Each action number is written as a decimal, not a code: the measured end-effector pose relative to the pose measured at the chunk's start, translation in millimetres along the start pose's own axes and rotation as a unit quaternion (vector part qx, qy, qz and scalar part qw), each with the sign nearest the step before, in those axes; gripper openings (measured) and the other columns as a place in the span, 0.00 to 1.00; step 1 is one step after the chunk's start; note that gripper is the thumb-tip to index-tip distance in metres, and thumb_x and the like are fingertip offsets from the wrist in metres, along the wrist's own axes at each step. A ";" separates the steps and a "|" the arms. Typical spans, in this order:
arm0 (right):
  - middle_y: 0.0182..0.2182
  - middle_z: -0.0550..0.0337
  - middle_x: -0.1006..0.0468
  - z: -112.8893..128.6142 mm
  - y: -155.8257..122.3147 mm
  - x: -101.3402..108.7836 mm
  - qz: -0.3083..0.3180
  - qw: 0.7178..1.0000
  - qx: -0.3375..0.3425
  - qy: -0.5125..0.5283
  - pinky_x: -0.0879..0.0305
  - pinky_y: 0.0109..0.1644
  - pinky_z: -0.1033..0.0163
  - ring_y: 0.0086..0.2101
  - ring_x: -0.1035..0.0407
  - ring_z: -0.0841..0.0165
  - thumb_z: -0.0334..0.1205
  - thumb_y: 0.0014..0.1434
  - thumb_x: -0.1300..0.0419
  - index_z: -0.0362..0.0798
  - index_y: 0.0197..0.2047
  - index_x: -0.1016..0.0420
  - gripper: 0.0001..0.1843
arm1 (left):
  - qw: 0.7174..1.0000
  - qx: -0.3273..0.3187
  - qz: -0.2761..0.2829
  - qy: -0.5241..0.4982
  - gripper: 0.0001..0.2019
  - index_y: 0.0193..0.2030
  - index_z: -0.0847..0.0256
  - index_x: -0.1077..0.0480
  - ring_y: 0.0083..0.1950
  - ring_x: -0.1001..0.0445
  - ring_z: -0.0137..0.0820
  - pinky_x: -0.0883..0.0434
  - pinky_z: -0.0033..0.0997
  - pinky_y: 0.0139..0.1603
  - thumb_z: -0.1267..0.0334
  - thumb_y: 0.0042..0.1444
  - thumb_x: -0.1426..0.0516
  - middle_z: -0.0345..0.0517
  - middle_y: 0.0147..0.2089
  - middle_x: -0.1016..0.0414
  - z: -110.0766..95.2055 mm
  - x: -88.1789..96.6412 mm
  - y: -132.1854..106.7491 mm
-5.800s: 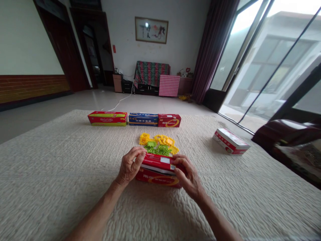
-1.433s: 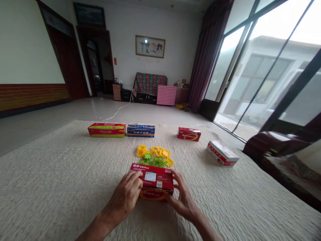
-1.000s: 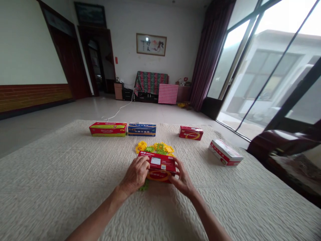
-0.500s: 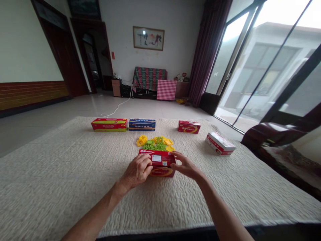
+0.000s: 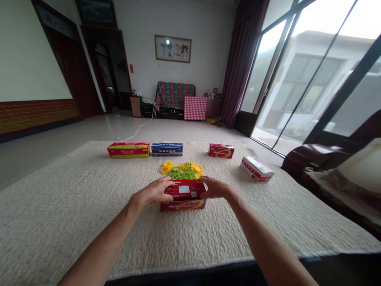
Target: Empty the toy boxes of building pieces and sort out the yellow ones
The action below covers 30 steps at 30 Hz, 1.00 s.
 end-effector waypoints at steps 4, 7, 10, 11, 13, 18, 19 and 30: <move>0.40 0.53 0.20 6.8 2.3 2.5 0.013 1.000 0.009 -0.019 0.31 0.39 0.63 0.40 0.27 0.60 0.33 0.41 0.34 0.46 0.46 0.24 0.25 | 1.000 -0.009 0.004 -0.002 0.18 0.48 0.60 0.28 0.55 0.30 0.44 0.31 0.39 0.55 0.60 0.50 0.43 0.50 0.53 0.28 -4.2 0.0 2.2; 0.40 0.51 0.21 12.7 -0.1 4.8 0.006 0.999 0.028 -0.031 0.34 0.38 0.63 0.39 0.28 0.61 0.33 0.42 0.35 0.45 0.43 0.24 0.21 | 1.000 -0.011 0.002 -0.009 0.17 0.49 0.59 0.28 0.55 0.30 0.43 0.31 0.39 0.55 0.62 0.50 0.44 0.49 0.53 0.28 -6.9 0.7 2.1; 0.39 0.53 0.22 15.6 -7.6 5.3 -0.013 0.998 0.049 -0.039 0.36 0.38 0.63 0.36 0.30 0.64 0.35 0.45 0.37 0.45 0.41 0.26 0.17 | 1.000 -0.007 -0.002 -0.009 0.18 0.50 0.60 0.29 0.58 0.32 0.44 0.33 0.39 0.57 0.62 0.51 0.45 0.50 0.54 0.29 -6.3 0.2 0.5; 0.38 0.53 0.22 15.4 -10.5 4.9 -0.021 0.998 0.053 -0.039 0.37 0.37 0.63 0.35 0.31 0.65 0.36 0.47 0.38 0.45 0.41 0.26 0.15 | 1.000 -0.005 -0.002 -0.008 0.19 0.51 0.61 0.29 0.59 0.33 0.45 0.33 0.39 0.58 0.62 0.51 0.45 0.51 0.55 0.29 -5.4 -0.4 0.1; 0.37 0.55 0.23 13.8 -15.5 3.7 -0.038 0.997 0.062 -0.036 0.38 0.37 0.64 0.33 0.32 0.67 0.36 0.49 0.39 0.46 0.41 0.28 0.14 | 1.000 -0.001 0.001 -0.006 0.21 0.52 0.62 0.30 0.60 0.34 0.46 0.34 0.40 0.60 0.61 0.51 0.45 0.52 0.56 0.30 -3.0 -2.4 -0.3; 0.38 0.55 0.24 7.8 -20.8 -1.9 -0.070 0.993 0.094 -0.016 0.37 0.40 0.63 0.35 0.32 0.68 0.35 0.51 0.40 0.47 0.44 0.31 0.14 | 1.000 0.004 0.002 -0.007 0.26 0.58 0.62 0.34 0.65 0.39 0.47 0.38 0.42 0.65 0.61 0.50 0.44 0.53 0.61 0.34 1.6 -7.0 0.5; 0.39 0.55 0.25 6.7 -21.3 -3.2 -0.078 0.992 0.102 -0.009 0.37 0.40 0.62 0.35 0.32 0.68 0.35 0.52 0.41 0.47 0.44 0.31 0.15 | 1.000 0.006 0.000 -0.007 0.27 0.59 0.61 0.36 0.66 0.40 0.47 0.39 0.43 0.65 0.61 0.50 0.44 0.53 0.62 0.35 1.8 -7.1 0.7; 0.40 0.50 0.26 -3.7 -29.6 -17.8 -0.170 0.972 0.157 0.043 0.32 0.44 0.54 0.36 0.31 0.64 0.36 0.56 0.44 0.45 0.52 0.39 0.20 | 1.000 0.001 0.012 0.001 0.27 0.57 0.63 0.36 0.64 0.37 0.45 0.36 0.39 0.63 0.64 0.48 0.46 0.54 0.61 0.34 -9.7 -2.2 -0.4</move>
Point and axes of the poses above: each hand's wrist, its own y-axis towards the middle knuckle, its own x-axis out of the back of the hand, z = x × y, the point moved 6 cm from there along y, towards the middle knuckle
